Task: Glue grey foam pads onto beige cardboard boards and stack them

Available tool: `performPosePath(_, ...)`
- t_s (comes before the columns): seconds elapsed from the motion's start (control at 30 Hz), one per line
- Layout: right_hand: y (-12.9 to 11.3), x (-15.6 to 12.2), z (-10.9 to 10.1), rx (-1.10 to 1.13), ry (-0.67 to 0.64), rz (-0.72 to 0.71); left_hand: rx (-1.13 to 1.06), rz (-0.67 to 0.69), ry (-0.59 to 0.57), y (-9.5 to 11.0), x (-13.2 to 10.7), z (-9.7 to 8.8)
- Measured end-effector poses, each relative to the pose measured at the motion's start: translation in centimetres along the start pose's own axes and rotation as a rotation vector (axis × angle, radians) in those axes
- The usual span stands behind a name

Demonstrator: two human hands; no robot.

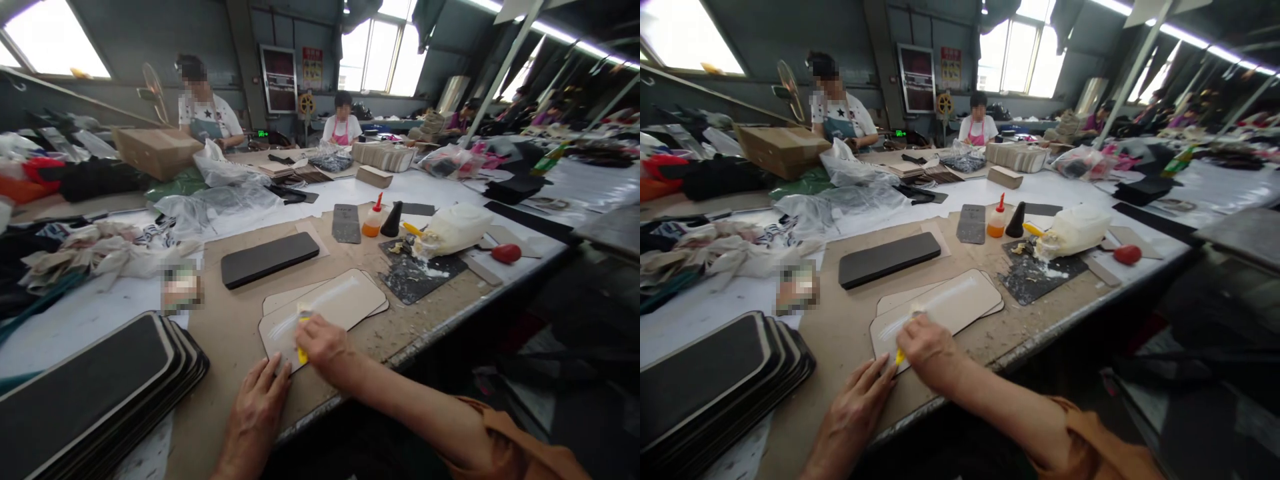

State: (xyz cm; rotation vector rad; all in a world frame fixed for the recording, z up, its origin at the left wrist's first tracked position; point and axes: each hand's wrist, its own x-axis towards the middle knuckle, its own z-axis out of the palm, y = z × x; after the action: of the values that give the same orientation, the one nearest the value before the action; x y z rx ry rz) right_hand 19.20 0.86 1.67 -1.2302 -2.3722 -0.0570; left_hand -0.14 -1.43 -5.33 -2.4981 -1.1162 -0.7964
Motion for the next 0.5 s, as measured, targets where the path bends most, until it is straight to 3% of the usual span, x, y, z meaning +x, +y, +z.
performPosePath(0.1,-1.8,-1.4,-1.3,0.222,0.021,-0.088,0.008,0.050,-0.038,0.0,-0.9,-0.4)
performPosePath(0.2,0.6,-3.3,-4.9,0.481,0.164,0.153,0.014,0.109,-0.058,-0.2,-1.7,-0.7)
performPosePath(0.27,4.1,-4.8,-8.0,0.484,0.286,0.390,-0.006,0.142,-0.044,-0.5,-1.8,-0.8)
performPosePath(0.37,10.7,-7.1,-12.5,0.241,0.414,0.702,-0.056,0.142,-0.029,-1.2,-1.5,-0.5)
performPosePath(0.5,18.4,-8.7,-16.5,-0.096,0.506,0.826,-0.074,0.203,0.021,-2.4,-1.2,0.5)
